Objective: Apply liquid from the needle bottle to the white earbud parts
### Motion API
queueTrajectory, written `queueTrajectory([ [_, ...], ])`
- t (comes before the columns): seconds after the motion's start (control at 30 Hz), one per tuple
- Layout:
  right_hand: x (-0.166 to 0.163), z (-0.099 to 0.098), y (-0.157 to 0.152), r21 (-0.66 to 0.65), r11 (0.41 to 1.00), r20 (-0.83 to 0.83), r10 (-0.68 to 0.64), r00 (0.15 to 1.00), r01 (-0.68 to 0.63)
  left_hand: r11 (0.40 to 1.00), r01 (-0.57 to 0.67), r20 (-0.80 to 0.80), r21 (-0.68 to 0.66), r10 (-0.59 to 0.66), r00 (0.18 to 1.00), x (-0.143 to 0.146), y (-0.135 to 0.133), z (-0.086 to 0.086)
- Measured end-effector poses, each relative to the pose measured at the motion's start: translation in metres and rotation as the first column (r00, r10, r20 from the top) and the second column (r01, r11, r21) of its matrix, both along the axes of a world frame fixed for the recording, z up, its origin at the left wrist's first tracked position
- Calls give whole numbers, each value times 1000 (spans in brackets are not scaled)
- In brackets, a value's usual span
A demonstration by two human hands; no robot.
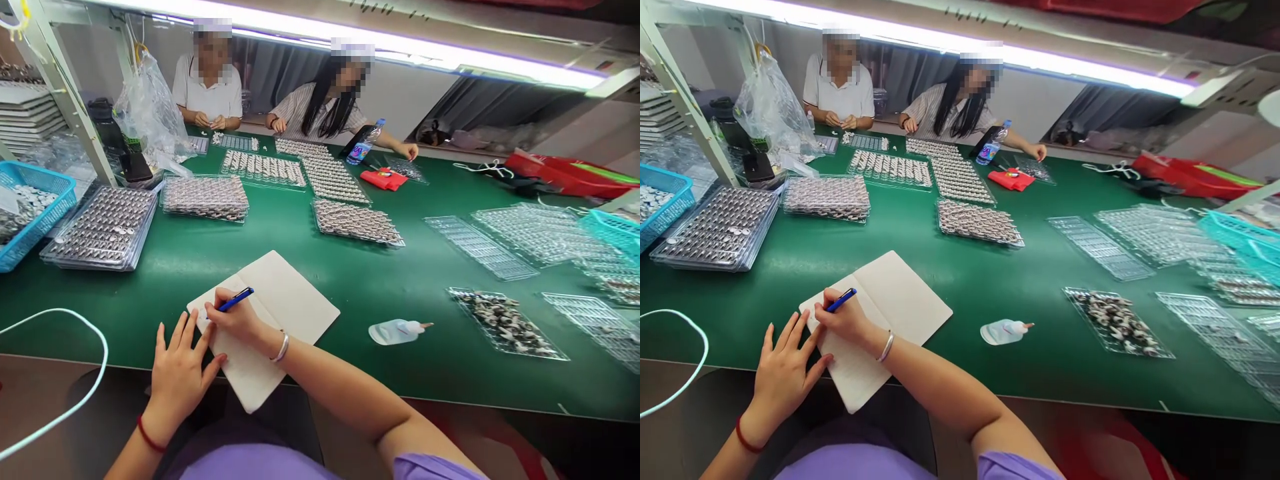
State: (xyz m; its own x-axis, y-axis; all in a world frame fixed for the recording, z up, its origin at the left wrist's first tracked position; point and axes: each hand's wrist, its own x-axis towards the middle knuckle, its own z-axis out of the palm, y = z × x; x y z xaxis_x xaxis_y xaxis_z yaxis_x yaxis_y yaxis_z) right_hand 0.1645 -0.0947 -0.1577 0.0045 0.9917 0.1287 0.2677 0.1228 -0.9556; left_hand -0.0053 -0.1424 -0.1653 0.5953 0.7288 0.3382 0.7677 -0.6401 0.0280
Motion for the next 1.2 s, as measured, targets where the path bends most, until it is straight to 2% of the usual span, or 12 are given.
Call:
queueTrajectory([
  [0.53, 1, 3, -1, -23, 999, 36, 39, 999, -38, 1000, -5, -9, 6, 5, 1000, 0, 0, 1],
  [1.2, 1, 4, 0, 9, 1000, 31, 18, 999, -19, 1000, -2, -6, 11, 2, 1000, -1, 0, 0],
])
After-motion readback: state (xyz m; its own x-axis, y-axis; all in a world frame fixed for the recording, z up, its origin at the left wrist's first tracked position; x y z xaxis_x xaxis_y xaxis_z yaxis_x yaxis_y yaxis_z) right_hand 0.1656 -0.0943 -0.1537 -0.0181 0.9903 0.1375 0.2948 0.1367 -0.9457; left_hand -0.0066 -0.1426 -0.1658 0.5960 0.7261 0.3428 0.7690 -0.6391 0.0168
